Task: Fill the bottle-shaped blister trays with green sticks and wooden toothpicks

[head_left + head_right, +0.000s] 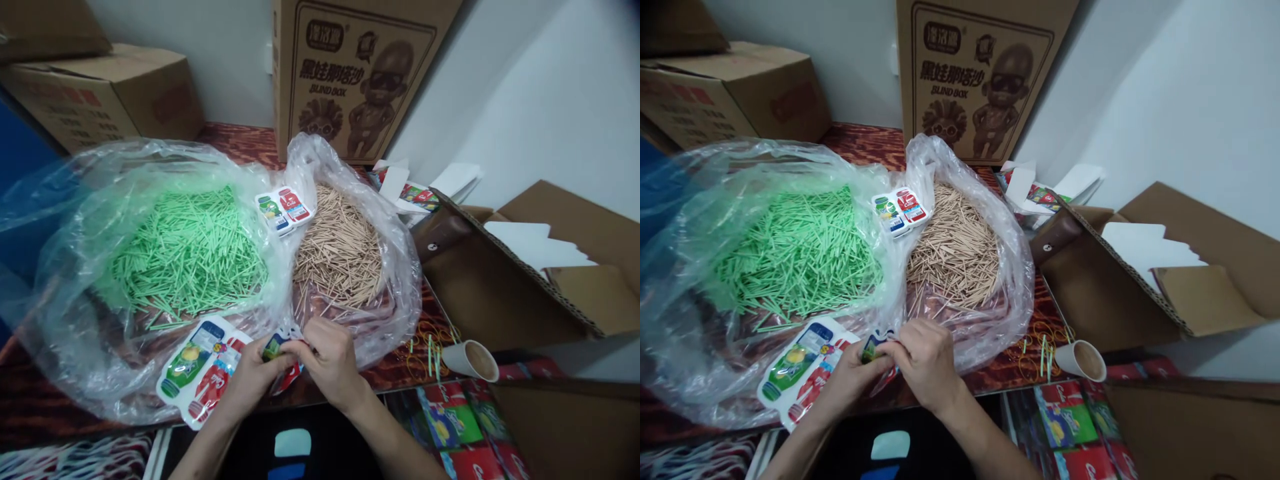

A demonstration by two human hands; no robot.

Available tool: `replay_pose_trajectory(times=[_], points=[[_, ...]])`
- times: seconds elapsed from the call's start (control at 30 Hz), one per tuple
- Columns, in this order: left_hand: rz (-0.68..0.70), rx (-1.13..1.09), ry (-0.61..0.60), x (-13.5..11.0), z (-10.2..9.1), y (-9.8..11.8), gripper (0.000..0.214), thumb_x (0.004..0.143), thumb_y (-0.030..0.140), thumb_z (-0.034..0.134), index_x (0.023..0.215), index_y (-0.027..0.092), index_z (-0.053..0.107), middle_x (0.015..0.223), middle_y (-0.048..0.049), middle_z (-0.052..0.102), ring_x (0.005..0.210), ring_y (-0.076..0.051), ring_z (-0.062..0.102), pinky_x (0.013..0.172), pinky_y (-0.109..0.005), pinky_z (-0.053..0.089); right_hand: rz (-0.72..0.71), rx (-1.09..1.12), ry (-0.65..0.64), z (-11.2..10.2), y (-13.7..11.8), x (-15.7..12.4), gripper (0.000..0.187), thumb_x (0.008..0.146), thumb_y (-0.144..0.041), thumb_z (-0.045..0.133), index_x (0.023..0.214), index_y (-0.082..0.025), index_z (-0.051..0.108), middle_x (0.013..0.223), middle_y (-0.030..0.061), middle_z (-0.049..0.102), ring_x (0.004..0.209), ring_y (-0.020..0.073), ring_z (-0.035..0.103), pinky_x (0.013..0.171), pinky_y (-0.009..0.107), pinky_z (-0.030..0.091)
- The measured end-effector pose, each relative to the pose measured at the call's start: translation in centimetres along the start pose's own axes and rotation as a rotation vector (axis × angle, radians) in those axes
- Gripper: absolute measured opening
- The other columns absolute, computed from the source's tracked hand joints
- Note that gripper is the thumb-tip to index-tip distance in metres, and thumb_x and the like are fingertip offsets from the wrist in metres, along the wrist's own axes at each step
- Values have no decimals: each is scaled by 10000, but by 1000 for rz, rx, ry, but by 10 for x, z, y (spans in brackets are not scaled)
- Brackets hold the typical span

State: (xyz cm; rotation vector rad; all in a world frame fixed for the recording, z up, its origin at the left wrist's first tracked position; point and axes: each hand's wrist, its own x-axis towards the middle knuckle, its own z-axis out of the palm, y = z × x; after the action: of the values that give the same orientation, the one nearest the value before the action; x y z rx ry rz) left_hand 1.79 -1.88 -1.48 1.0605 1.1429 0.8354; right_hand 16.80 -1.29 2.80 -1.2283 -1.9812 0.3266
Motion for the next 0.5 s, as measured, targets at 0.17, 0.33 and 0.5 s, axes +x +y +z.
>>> replay_pose_trajectory(times=[0.17, 0.33, 0.5], points=[[62, 110, 93, -5, 2, -2, 259, 749, 370, 631, 614, 162, 556, 557, 45, 429, 546, -102, 359, 520, -208, 322, 196, 203, -200, -5, 16, 0, 428, 930, -389, 504, 556, -193, 436, 561, -29, 442, 551, 113, 429, 544, 254, 294], [56, 150, 183, -12, -19, -4, 240, 762, 393, 635, 686, 165, 630, 624, 25, 539, 604, -126, 457, 579, -213, 377, 448, 464, -309, -20, 53, 2, 279, 941, -359, 453, 760, -190, 582, 659, -19, 563, 633, 131, 539, 606, 239, 389], [13, 80, 263, -13, -29, -2, 254, 711, 408, 689, 735, 156, 673, 674, 3, 604, 640, -147, 506, 607, -230, 411, 501, 255, 63, -36, 109, 18, 231, 895, -365, 488, 784, -199, 604, 703, 3, 591, 686, 164, 547, 664, 272, 423]])
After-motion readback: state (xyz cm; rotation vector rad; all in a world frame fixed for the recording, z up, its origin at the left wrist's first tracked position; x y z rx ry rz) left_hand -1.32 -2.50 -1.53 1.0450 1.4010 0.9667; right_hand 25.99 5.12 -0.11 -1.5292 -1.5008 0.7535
